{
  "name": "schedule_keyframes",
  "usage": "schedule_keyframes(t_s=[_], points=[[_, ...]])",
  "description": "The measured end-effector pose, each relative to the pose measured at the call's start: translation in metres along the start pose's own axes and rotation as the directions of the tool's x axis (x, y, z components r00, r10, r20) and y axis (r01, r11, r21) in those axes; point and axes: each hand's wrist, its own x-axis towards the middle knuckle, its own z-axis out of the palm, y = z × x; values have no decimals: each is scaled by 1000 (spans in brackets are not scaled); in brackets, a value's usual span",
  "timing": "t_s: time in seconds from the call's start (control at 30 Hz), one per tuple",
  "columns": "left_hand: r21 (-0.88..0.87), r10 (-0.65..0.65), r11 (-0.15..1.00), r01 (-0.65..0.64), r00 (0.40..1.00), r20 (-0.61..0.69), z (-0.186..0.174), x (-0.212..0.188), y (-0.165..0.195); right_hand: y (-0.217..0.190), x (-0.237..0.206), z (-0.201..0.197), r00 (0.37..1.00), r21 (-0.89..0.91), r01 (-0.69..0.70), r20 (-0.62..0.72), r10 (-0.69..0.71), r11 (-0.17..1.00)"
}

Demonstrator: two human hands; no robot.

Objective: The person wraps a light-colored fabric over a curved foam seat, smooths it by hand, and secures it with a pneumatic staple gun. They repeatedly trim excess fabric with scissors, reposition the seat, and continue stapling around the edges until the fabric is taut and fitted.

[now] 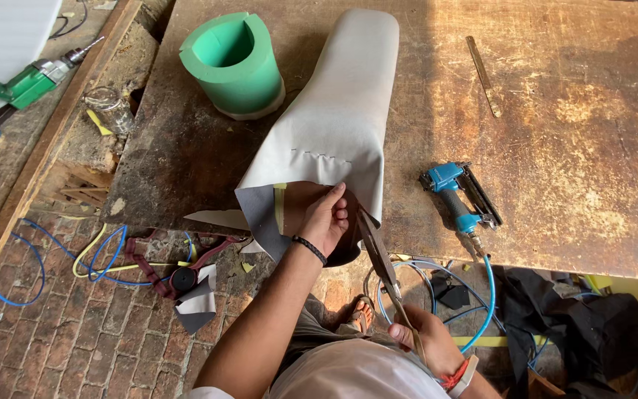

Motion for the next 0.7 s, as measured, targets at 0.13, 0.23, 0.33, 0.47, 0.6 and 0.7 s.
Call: schedule_keyframes(t_s=[0.13,0.23,0.33,0.47,0.6,0.7], points=[[152,75,985,-87,994,81,-2,-2,5,-13,16,10,1000,32,13,11,-14,999],[221,84,972,-75,996,-33,2,-5,8,-29,27,24,1000,170,3,16,-5,985],[200,-2,980,23,994,-105,7,-9,9,-38,29,28,999,124,-40,-27,44,992],[167,-36,985,43,998,-45,12,-5,5,-31,18,23,1000,159,-5,22,2,987],[1,115,993,-115,992,-54,12,7,-2,-18,8,15,998,40,-69,9,68,997],[-22,204,979,-205,978,-48,9,10,-4,-19,9,14,997,31,-71,10,70,997]])
